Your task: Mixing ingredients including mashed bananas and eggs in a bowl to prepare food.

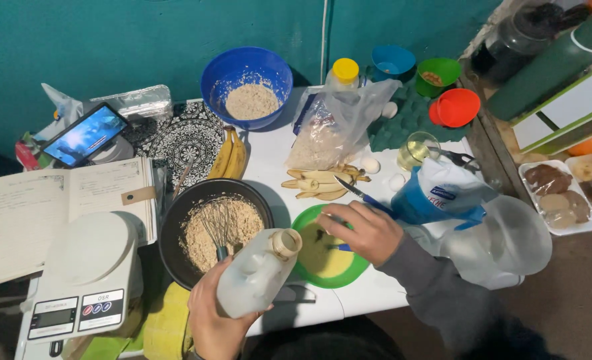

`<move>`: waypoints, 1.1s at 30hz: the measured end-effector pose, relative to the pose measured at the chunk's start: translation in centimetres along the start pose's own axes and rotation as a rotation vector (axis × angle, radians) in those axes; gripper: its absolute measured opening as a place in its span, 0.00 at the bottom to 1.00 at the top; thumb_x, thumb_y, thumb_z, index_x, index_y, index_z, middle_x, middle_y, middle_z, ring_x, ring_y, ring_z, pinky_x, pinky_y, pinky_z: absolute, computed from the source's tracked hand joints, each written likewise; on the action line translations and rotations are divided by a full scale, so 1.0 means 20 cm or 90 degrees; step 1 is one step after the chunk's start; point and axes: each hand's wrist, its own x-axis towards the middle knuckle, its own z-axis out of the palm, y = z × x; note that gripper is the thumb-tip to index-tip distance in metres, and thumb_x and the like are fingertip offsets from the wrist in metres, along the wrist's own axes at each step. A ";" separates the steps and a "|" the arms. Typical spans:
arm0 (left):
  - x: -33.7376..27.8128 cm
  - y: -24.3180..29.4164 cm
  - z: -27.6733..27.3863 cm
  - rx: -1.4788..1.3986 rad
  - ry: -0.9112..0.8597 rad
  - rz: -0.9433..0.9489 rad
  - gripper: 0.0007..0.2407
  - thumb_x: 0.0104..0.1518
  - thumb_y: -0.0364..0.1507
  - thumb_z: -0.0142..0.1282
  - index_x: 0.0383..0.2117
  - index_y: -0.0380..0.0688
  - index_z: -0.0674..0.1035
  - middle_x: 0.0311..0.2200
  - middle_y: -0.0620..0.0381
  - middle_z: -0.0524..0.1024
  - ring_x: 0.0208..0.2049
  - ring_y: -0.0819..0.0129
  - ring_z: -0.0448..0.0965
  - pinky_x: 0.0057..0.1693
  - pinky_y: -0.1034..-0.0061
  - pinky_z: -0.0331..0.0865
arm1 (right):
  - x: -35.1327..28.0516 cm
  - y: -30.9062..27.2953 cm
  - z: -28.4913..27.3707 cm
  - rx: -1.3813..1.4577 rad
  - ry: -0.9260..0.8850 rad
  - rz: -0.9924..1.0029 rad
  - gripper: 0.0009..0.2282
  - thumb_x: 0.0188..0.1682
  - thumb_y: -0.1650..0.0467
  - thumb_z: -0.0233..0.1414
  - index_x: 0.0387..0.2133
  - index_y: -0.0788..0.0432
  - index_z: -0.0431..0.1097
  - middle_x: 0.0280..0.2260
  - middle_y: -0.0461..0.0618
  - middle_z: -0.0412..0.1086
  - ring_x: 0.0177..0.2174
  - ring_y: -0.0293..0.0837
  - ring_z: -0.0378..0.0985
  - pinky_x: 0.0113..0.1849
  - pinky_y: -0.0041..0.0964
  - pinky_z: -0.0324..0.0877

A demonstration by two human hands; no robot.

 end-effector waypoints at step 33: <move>-0.07 -0.43 0.08 -0.072 -0.148 0.024 0.48 0.15 0.39 0.84 0.53 0.38 0.70 0.44 0.44 0.78 0.47 0.48 0.80 0.55 0.55 0.69 | -0.30 -0.23 0.63 0.077 0.027 0.420 0.21 0.39 0.67 0.63 0.48 0.56 0.70 0.48 0.51 0.66 0.45 0.56 0.73 0.41 0.49 0.73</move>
